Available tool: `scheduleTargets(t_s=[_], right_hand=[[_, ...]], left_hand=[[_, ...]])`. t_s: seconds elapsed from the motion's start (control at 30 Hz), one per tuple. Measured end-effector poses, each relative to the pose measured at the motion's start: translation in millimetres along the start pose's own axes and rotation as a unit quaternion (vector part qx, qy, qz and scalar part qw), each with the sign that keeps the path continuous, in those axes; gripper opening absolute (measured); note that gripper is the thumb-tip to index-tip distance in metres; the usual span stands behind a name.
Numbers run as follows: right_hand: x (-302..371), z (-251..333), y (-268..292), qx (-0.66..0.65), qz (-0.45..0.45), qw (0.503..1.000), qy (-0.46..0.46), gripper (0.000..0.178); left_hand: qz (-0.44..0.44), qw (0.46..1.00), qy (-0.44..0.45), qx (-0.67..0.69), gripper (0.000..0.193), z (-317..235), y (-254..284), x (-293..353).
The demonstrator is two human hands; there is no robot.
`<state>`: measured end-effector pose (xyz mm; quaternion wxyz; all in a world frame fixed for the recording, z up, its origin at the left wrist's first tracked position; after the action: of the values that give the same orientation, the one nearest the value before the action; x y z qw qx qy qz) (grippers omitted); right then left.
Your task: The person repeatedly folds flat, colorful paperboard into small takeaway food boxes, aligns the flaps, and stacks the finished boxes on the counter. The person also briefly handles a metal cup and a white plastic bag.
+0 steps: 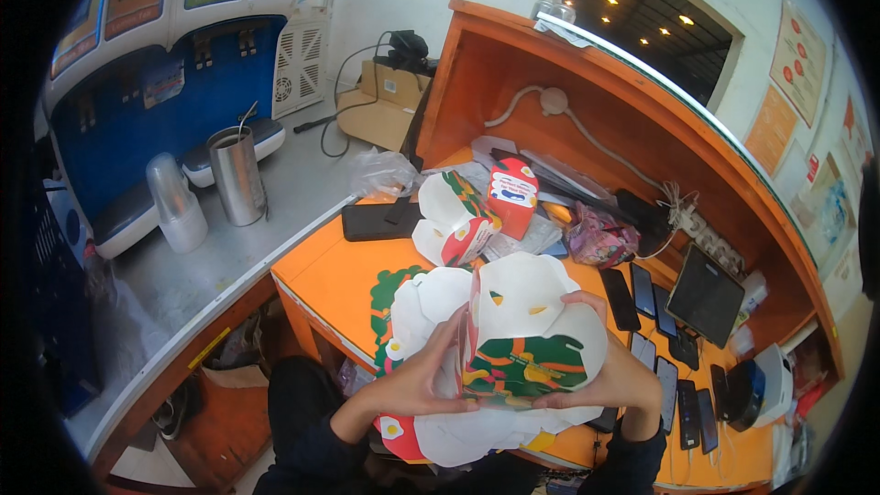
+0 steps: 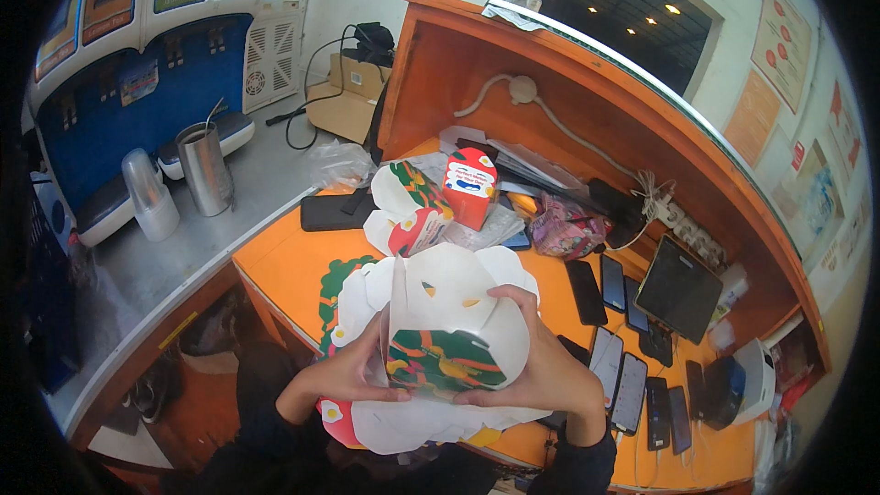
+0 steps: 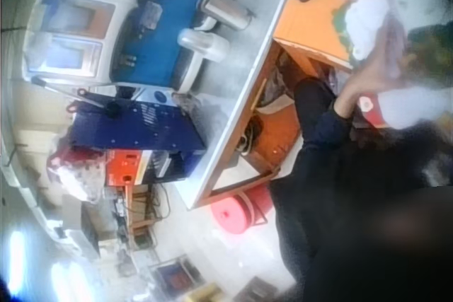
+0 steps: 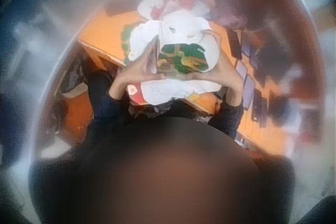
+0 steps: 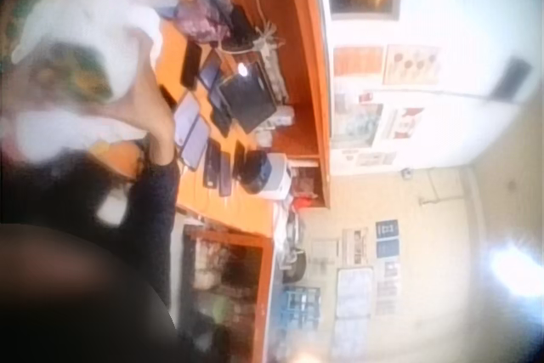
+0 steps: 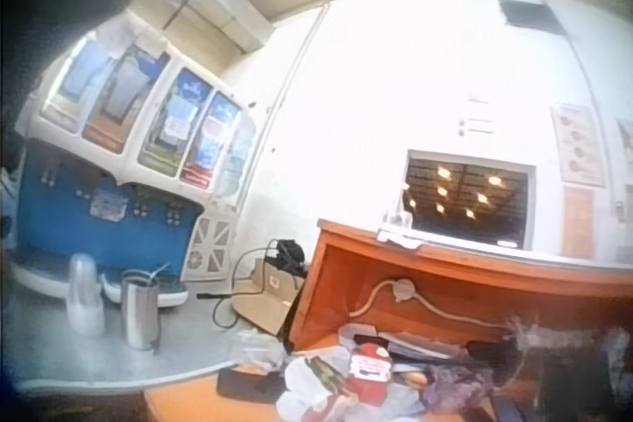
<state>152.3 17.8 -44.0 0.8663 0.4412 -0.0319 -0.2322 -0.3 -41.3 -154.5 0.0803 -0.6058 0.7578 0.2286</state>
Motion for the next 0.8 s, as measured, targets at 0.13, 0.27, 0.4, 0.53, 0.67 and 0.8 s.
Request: scheduleTargets(t_s=[0.13,0.27,0.4,0.53,0.67,0.8], right_hand=[[-4.7,-15.3,-2.8,-0.074,0.002,0.997,-0.024,0.106],[-4.0,-22.1,-3.3,-0.106,0.013,0.994,-0.031,0.108],[-6.3,-19.6,-4.6,-0.103,-0.019,0.994,0.032,0.117],[-2.0,-32.8,-21.6,-0.277,-0.162,0.947,0.027,0.121],[13.5,-39.4,-30.6,-0.333,-0.256,0.907,0.029,0.117],[19.4,-32.5,-28.9,-0.345,-0.314,0.883,0.046,0.108]], left_hand=[[-0.037,0.999,-0.033,0.022,0.121,-18.9,6.7,-4.5],[-0.084,0.994,-0.03,0.063,0.119,-36.5,21.1,-22.0],[-0.143,0.977,0.0,0.161,0.106,-43.7,26.8,-34.8],[-0.18,0.974,-0.043,0.133,0.095,-53.7,17.8,-26.4],[-0.169,0.978,-0.076,0.099,0.094,-52.1,10.6,-27.8],[-0.148,0.979,-0.073,0.119,0.094,-47.7,12.3,-30.5]])
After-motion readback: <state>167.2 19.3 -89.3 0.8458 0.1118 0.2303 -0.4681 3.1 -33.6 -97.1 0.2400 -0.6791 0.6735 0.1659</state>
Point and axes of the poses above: each hand's wrist, its own x-axis away from the middle knuckle, its own y-axis out of the back of the hand, z = x × y, the point moved 7 cm from there along -x, towards the middle knuckle
